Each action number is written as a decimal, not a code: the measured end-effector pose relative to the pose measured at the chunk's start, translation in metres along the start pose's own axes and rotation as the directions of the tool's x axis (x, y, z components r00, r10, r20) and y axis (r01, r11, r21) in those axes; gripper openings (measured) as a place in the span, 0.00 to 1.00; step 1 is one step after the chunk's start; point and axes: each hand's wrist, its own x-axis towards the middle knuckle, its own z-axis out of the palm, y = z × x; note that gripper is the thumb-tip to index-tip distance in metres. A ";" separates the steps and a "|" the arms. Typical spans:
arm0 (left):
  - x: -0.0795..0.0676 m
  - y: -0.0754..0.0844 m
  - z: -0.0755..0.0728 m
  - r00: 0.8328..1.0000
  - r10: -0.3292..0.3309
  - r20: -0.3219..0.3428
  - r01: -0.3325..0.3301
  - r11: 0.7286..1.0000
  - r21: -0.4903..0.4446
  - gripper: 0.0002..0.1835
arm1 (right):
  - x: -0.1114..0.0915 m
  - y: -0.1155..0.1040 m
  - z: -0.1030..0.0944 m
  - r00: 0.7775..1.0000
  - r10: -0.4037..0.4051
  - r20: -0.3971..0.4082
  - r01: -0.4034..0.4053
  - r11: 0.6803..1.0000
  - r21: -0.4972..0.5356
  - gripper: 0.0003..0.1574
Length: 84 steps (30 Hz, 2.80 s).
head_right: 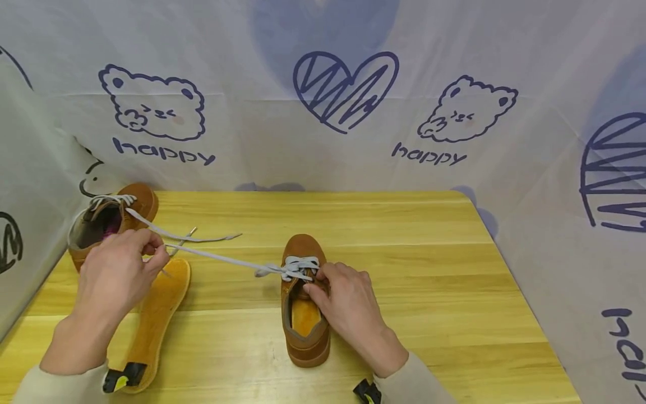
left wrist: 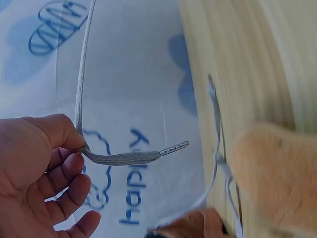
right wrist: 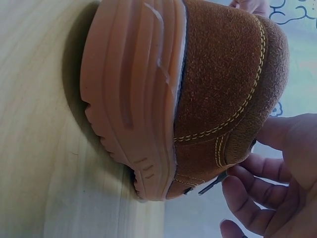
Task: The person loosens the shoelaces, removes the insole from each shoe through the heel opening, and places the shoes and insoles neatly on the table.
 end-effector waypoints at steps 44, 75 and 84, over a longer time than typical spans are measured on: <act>-0.021 0.059 0.044 0.923 -0.048 0.382 0.130 0.973 -0.191 0.04 | 0.014 0.004 -0.018 0.988 -0.117 -0.098 0.113 0.992 -0.048 0.16; -0.032 0.138 0.081 0.944 0.220 0.246 -0.139 0.942 -0.307 0.14 | 0.036 0.051 -0.043 0.985 0.087 -0.149 -0.100 0.992 -0.082 0.11; -0.031 0.137 0.081 0.942 0.213 0.261 -0.128 0.942 -0.309 0.14 | 0.032 0.100 -0.064 0.957 0.255 -0.140 -0.275 0.949 -0.151 0.14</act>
